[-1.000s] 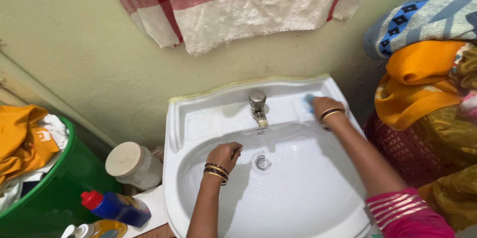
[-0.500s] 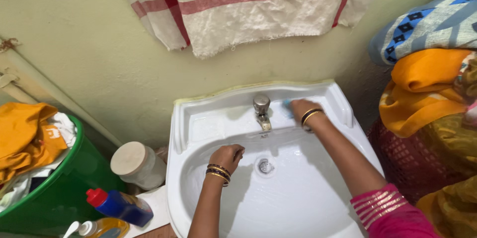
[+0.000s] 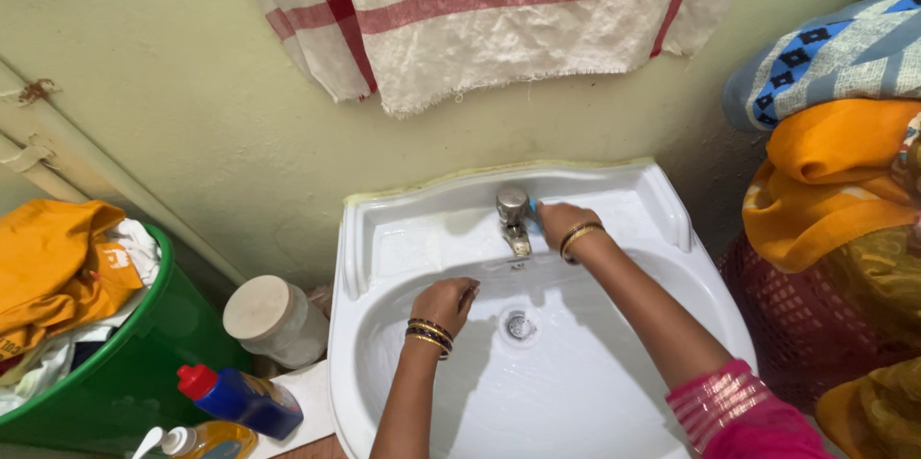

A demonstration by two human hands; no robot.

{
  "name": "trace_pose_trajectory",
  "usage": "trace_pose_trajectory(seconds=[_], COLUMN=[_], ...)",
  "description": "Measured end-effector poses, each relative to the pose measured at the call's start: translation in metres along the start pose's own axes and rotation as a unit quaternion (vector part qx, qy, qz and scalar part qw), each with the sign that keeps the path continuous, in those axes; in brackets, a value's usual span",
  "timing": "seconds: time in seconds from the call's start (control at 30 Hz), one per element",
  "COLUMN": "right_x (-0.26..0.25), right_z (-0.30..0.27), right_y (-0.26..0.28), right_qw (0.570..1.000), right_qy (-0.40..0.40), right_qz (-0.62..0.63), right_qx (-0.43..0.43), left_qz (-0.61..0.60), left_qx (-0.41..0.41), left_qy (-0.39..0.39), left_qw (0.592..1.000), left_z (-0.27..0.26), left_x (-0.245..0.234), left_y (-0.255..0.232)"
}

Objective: The person washes their hands under running water, then applies liquid soap to the sink basin. Using a blue scrubbing brush, they scrub the entire surface of the sink, including the basin, the faucet, and the surrounding ledge, before rinsing the brush.

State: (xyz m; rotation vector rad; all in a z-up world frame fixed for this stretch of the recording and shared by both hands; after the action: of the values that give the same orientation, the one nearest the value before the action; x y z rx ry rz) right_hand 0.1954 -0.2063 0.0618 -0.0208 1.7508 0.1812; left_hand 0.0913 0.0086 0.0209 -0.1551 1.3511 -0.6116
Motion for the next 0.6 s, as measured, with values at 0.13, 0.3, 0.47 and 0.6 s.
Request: trace_pose_trajectory(seconds=[0.13, 0.3, 0.47, 0.6], right_x=[0.004, 0.001, 0.02, -0.016], right_z=[-0.033, -0.026, -0.056, -0.056], right_y=[-0.041, -0.088, -0.057, -0.127], right_qw=[0.999, 0.994, 0.999, 0.99], right_qy=[0.033, -0.049, 0.009, 0.022], right_qz=[-0.016, 0.01, 0.011, 0.035], right_qx=[0.03, 0.097, 0.048, 0.136], left_qz=[-0.005, 0.004, -0.006, -0.008], left_qx=[0.008, 0.03, 0.015, -0.01], left_qy=[-0.01, -0.015, 0.009, 0.027], left_qw=[1.0, 0.999, 1.0, 1.0], left_z=[-0.003, 0.0, -0.002, -0.002], left_x=[-0.006, 0.004, 0.005, 0.006], left_y=[-0.003, -0.007, -0.005, -0.002])
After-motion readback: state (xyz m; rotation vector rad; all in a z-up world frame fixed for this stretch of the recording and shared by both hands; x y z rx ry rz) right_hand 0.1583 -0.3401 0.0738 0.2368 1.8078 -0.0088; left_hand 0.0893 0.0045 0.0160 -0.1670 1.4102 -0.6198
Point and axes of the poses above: each hand's wrist, its own z-axis towards the middle knuckle, its own x-axis out of the palm, y = z × x, the point moved 9 cm from there along z, towards the middle knuckle, and after that the axes turned 6 degrees about z, right-handed, at the moved point
